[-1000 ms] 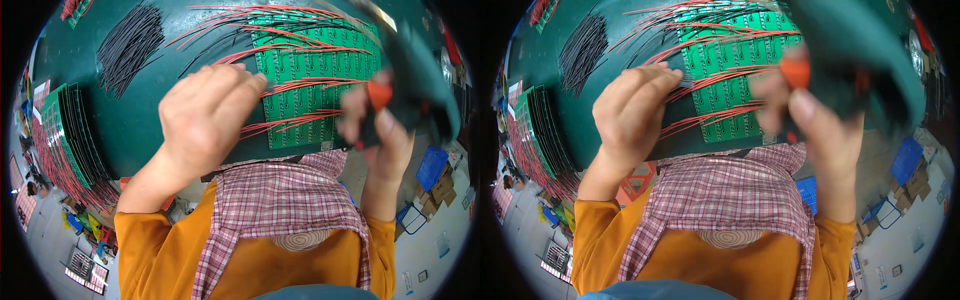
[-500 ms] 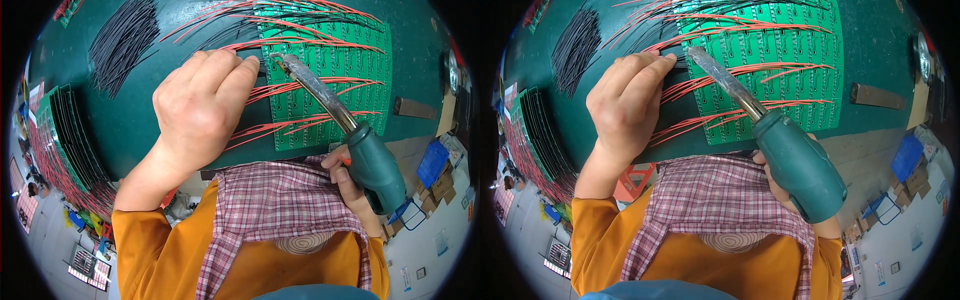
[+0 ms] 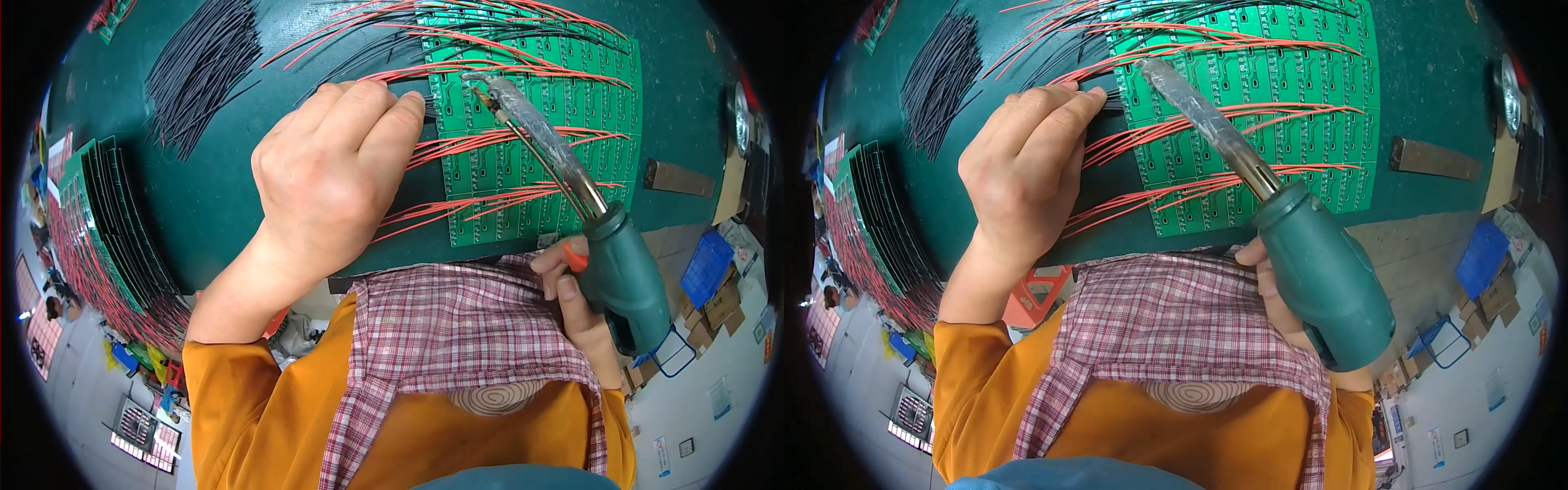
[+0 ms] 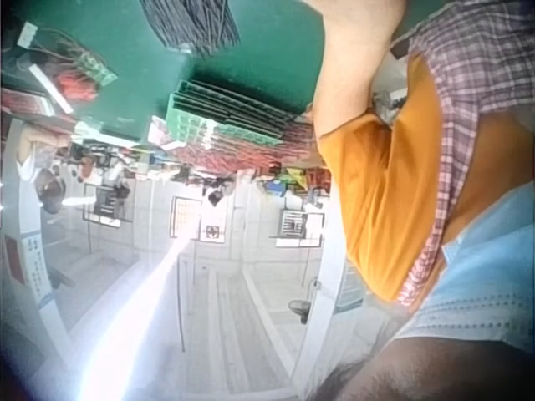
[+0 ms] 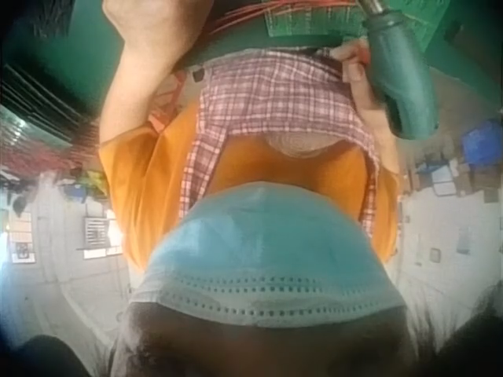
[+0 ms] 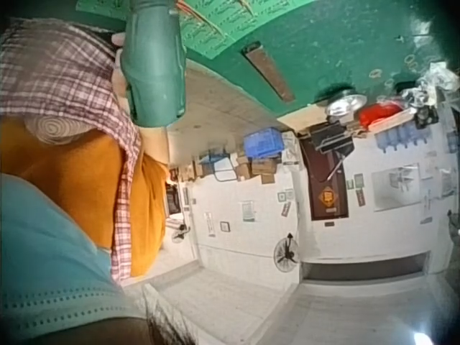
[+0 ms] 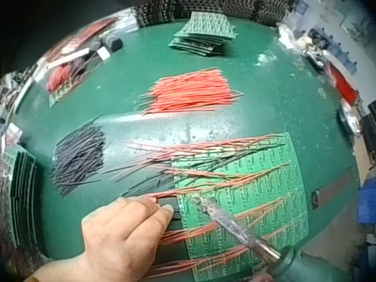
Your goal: Soldering red and black wires onto green printed circuit boards (PCBs) at an assembly station.
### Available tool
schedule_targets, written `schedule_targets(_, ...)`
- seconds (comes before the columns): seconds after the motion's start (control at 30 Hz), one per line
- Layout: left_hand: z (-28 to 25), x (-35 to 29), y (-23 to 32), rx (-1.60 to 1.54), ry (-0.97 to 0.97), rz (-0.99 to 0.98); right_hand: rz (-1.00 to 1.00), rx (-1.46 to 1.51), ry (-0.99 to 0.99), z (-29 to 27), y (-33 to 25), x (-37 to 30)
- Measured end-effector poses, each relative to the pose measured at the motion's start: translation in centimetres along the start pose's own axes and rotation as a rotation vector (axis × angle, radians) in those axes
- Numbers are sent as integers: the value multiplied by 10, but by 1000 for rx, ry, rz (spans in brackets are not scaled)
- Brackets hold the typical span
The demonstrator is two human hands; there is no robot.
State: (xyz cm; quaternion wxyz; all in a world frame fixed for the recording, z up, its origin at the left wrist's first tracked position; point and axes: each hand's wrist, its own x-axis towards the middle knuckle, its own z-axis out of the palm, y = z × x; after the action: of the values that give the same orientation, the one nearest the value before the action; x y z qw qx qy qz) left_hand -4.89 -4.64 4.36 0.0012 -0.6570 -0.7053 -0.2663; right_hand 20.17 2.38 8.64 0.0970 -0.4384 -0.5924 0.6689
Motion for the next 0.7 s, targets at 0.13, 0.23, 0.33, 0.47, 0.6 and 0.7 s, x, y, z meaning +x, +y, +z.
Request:
schedule_targets(0.13, -1, 0, 0, 9, -6, 1, -17, -59, -56, -6, 0, 2)
schedule_targets(0.23, -1, 2, 1, 4, -2, 0, -32, -226, -74, -8, 4, -1)
schedule_targets(0.33, 0, 3, 1, 7, 7, 4, -58, -311, -36, -4, 5, 0)
schedule_targets(0.47, 1, 2, 0, 6, 15, 11, -21, -327, -35, -1, 6, 2)
schedule_targets(0.6, 2, 2, 0, 14, 35, 18, -18, -467, -134, -7, 4, 4)
schedule_targets(0.7, 5, 0, -3, 14, 24, 11, -69, -125, -49, -4, 7, 2)
